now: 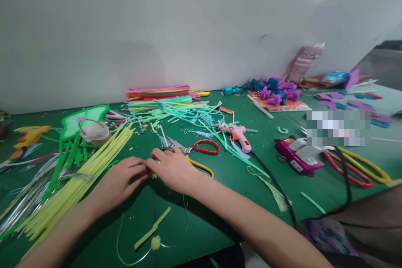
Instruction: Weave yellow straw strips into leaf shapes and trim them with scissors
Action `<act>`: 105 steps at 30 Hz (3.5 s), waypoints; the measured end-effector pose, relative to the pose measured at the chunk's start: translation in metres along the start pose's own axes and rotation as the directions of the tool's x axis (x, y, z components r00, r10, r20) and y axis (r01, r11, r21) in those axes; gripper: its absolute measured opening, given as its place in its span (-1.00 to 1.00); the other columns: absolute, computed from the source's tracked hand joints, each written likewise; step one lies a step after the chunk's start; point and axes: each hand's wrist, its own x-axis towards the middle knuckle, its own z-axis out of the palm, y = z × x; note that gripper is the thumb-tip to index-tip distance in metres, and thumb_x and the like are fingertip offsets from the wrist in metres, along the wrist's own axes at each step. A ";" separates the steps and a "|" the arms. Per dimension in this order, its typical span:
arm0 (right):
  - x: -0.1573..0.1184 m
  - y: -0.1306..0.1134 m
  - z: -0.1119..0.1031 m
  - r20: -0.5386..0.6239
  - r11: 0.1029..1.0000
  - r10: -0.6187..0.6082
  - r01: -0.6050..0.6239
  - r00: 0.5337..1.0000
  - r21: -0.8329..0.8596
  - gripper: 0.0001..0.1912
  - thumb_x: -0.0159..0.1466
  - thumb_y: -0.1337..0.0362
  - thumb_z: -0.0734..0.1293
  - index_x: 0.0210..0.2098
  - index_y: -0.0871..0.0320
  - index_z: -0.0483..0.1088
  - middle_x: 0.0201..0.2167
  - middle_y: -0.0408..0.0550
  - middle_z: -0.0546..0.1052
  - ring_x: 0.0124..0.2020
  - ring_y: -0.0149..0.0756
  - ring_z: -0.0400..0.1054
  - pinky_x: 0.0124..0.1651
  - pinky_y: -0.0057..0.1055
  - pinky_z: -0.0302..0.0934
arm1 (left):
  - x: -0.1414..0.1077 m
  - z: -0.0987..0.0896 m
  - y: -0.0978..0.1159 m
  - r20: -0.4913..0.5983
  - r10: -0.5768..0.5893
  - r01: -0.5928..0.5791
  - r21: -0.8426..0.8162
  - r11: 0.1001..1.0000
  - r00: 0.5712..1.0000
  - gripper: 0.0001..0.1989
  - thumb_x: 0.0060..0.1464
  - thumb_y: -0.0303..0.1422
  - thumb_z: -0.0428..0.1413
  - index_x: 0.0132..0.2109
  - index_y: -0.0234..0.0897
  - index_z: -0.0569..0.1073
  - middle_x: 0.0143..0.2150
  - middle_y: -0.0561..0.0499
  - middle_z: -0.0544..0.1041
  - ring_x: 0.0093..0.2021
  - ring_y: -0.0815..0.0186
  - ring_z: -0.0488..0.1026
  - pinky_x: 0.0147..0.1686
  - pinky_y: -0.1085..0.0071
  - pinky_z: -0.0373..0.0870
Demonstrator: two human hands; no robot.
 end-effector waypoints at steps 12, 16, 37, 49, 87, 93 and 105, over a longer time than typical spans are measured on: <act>-0.001 -0.004 0.014 -0.025 0.984 -0.013 0.017 1.000 0.175 -0.82 0.23 0.54 0.21 -0.21 0.21 0.32 -0.26 0.01 0.47 -0.24 -0.26 0.28 -0.24 -0.41 0.13 | -0.003 0.006 -0.004 -0.014 -0.023 0.020 -0.192 0.981 1.000 -0.82 0.22 -0.39 -0.01 -0.19 -0.19 0.51 -0.13 0.04 0.60 -0.12 0.28 0.50 -0.12 0.40 0.34; -0.001 -0.005 0.013 -0.017 0.989 -0.006 0.008 1.000 0.145 -0.83 0.22 0.53 0.22 -0.22 0.21 0.32 -0.25 -0.01 0.50 -0.26 -0.25 0.30 -0.25 -0.41 0.12 | -0.003 0.006 -0.003 -0.002 -0.043 0.042 -0.161 0.986 0.999 -0.80 0.24 -0.34 -0.02 -0.19 -0.19 0.51 -0.20 0.04 0.60 -0.18 0.26 0.51 -0.19 0.39 0.33; -0.008 -0.008 0.015 -0.106 0.991 0.087 -0.076 0.991 0.109 -0.91 0.24 0.41 0.21 -0.27 0.17 0.33 -0.34 -0.07 0.56 -0.43 -0.31 0.40 -0.45 -0.40 -0.03 | -0.006 0.007 0.001 0.002 -0.048 0.048 -0.093 0.995 0.999 -0.77 0.24 -0.29 -0.03 -0.16 -0.16 0.52 -0.16 0.02 0.62 -0.17 0.20 0.53 -0.24 0.38 0.34; -0.015 0.011 0.018 -0.286 0.839 0.073 0.096 0.955 0.536 -0.90 0.29 0.39 0.26 -0.30 0.16 0.41 -0.23 0.00 0.56 0.11 -0.21 0.33 0.14 -0.21 0.22 | -0.007 0.008 -0.002 0.007 -0.032 0.032 -0.033 0.999 0.999 -0.73 0.25 -0.26 -0.03 -0.08 -0.16 0.54 -0.11 0.01 0.63 -0.14 0.19 0.56 -0.19 0.34 0.43; -0.018 0.029 0.009 0.206 0.019 0.403 -0.233 0.892 0.972 -0.62 0.07 0.28 0.47 -0.15 0.17 0.33 -0.45 -0.19 0.51 -0.47 -0.39 0.44 -0.37 -0.45 0.32 | 0.047 -0.026 -0.007 0.473 -0.072 0.360 -0.553 0.752 0.878 -0.60 -0.06 -0.04 0.19 -0.21 -0.24 0.35 -0.36 0.10 0.37 -0.35 0.32 0.34 -0.40 0.47 0.24; -0.016 0.027 0.007 0.317 -0.192 0.390 -0.260 0.865 0.946 -0.61 0.00 0.27 0.51 -0.23 0.21 0.36 -0.53 -0.20 0.51 -0.45 -0.38 0.48 -0.35 -0.47 0.36 | 0.046 -0.024 -0.005 0.475 -0.111 0.408 -0.588 0.698 0.873 -0.68 -0.07 -0.12 0.21 -0.28 -0.25 0.39 -0.35 0.11 0.37 -0.34 0.33 0.34 -0.38 0.46 0.25; -0.012 0.022 0.013 0.381 -0.306 0.466 -0.259 0.798 0.916 -0.62 -0.03 0.36 0.53 -0.26 0.22 0.36 -0.55 -0.17 0.54 -0.44 -0.34 0.52 -0.32 -0.43 0.42 | 0.045 -0.023 0.000 0.520 -0.148 0.494 -0.628 0.601 0.841 -0.73 -0.10 -0.20 0.25 -0.31 -0.26 0.43 -0.43 0.11 0.48 -0.39 0.29 0.47 -0.43 0.45 0.33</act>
